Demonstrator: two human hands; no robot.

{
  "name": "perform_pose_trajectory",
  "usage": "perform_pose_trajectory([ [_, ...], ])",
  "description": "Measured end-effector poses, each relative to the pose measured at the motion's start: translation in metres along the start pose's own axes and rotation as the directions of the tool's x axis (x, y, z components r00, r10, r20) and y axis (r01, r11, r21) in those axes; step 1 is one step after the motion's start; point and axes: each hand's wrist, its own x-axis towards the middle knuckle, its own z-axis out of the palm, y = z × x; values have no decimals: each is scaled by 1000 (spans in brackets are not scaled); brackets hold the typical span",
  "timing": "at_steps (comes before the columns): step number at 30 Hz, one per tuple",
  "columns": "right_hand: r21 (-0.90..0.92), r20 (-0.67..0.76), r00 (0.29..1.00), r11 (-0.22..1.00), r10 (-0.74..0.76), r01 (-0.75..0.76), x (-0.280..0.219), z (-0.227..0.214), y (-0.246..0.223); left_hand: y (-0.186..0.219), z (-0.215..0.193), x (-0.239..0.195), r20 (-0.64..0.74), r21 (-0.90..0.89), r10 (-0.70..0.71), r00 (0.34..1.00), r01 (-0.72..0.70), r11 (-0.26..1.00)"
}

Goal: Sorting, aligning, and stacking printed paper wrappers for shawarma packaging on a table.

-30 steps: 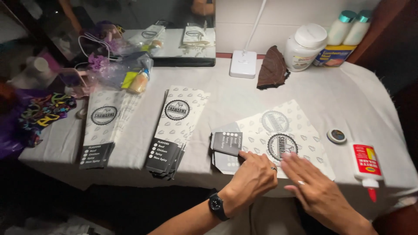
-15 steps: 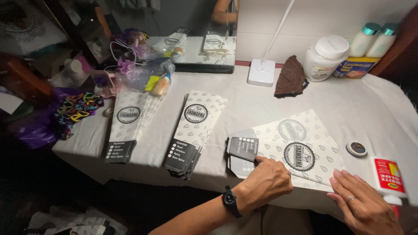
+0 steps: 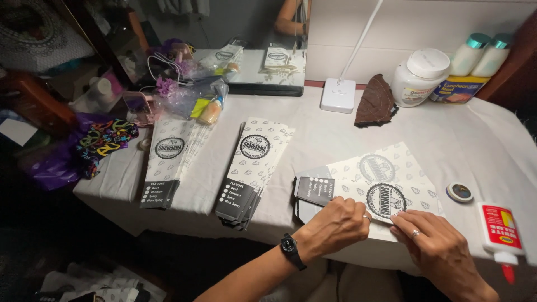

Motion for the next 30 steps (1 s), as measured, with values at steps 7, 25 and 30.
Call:
perform_pose_trajectory([
  [7,-19,-34,999,999,-29,28,-5,11,8,-2,-2,0,-8,-13,6,1000,-6,1000],
  [25,267,-89,993,959,-73,95,-33,-43,-10,131,-28,2,68,44,-111,991,108,993],
  [30,257,-36,996,962,-85,91,-133,-23,-36,244,16,-13,646,-177,9,763,138,975],
])
